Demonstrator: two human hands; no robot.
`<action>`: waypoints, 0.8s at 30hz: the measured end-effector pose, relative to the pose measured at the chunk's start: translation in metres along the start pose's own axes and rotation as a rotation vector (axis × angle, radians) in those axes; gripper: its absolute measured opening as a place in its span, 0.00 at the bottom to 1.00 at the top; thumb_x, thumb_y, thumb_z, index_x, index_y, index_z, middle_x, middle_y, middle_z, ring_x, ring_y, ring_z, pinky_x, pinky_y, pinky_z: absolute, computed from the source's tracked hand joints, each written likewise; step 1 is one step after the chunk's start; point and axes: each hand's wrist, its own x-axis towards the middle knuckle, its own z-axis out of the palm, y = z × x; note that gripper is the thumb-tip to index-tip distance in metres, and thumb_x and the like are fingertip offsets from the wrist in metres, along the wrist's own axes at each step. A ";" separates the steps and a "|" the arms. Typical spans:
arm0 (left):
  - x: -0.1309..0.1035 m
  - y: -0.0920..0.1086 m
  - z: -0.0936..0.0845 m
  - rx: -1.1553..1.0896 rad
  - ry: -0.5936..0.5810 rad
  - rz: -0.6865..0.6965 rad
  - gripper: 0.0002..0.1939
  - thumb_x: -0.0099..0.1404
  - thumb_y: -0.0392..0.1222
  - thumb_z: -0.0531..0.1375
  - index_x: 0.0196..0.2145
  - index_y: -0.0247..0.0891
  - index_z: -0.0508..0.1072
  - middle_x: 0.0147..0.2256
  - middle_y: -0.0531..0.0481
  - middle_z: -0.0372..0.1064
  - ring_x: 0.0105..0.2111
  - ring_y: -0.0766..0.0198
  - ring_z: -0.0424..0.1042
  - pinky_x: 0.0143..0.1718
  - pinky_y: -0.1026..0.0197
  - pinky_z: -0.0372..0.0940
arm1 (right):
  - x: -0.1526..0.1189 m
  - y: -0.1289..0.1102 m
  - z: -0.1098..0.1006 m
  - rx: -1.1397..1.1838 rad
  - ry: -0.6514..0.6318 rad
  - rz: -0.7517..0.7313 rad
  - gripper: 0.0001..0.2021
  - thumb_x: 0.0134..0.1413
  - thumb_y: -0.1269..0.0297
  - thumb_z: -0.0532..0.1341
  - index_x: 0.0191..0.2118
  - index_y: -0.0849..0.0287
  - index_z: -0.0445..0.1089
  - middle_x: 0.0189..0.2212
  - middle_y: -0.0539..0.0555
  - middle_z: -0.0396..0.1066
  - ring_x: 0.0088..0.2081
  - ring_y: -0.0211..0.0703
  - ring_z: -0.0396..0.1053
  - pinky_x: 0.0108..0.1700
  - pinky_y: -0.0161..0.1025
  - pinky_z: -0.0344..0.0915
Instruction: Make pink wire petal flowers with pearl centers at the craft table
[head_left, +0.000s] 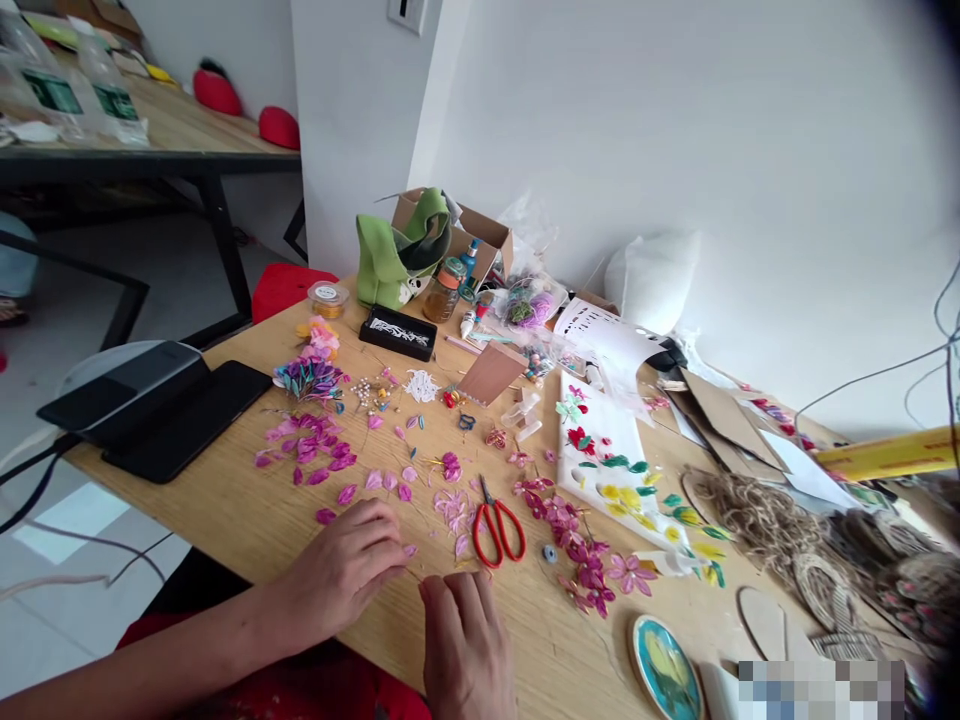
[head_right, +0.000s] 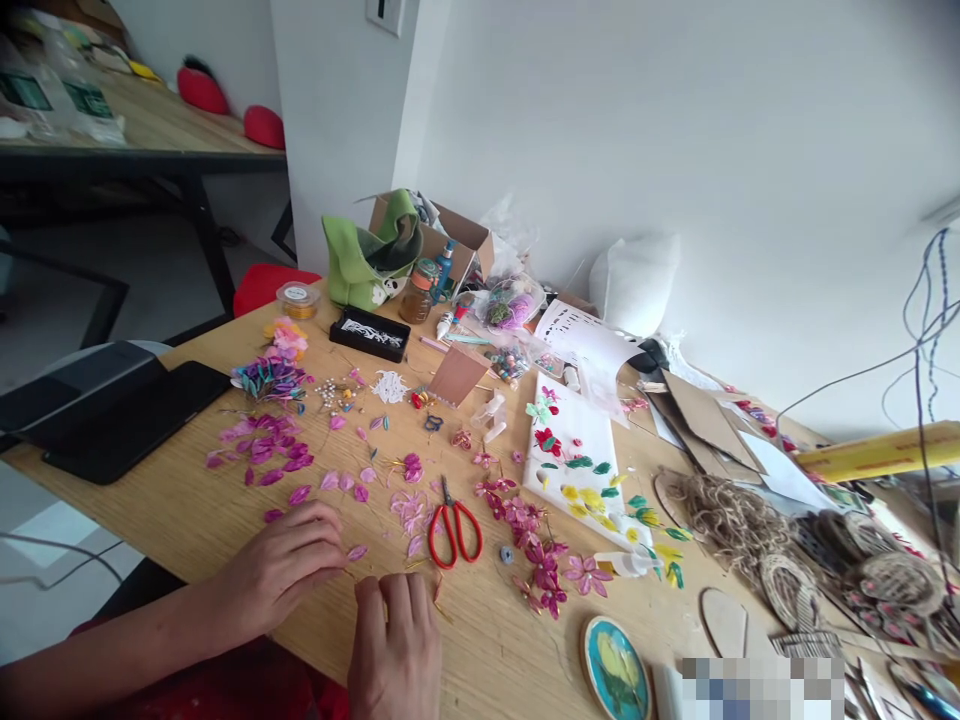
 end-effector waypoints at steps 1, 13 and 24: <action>-0.001 0.000 0.000 0.007 0.007 0.009 0.09 0.68 0.31 0.53 0.38 0.37 0.73 0.31 0.47 0.70 0.38 0.59 0.66 0.40 0.57 0.66 | 0.000 0.000 0.000 0.005 0.021 0.000 0.13 0.63 0.75 0.47 0.36 0.57 0.67 0.27 0.53 0.66 0.28 0.43 0.64 0.31 0.39 0.61; -0.005 0.010 -0.018 0.132 0.066 0.210 0.10 0.66 0.26 0.52 0.40 0.33 0.71 0.35 0.46 0.72 0.40 0.59 0.68 0.46 0.57 0.66 | 0.002 -0.003 0.008 0.128 0.245 -0.088 0.16 0.59 0.77 0.58 0.52 0.58 0.67 0.36 0.58 0.74 0.40 0.47 0.72 0.40 0.44 0.70; -0.009 0.008 -0.015 0.125 0.096 0.200 0.09 0.65 0.26 0.53 0.39 0.34 0.70 0.34 0.46 0.72 0.40 0.59 0.69 0.44 0.57 0.68 | 0.011 -0.008 0.002 0.187 0.273 -0.149 0.11 0.57 0.79 0.58 0.44 0.63 0.70 0.32 0.58 0.74 0.35 0.45 0.72 0.37 0.41 0.70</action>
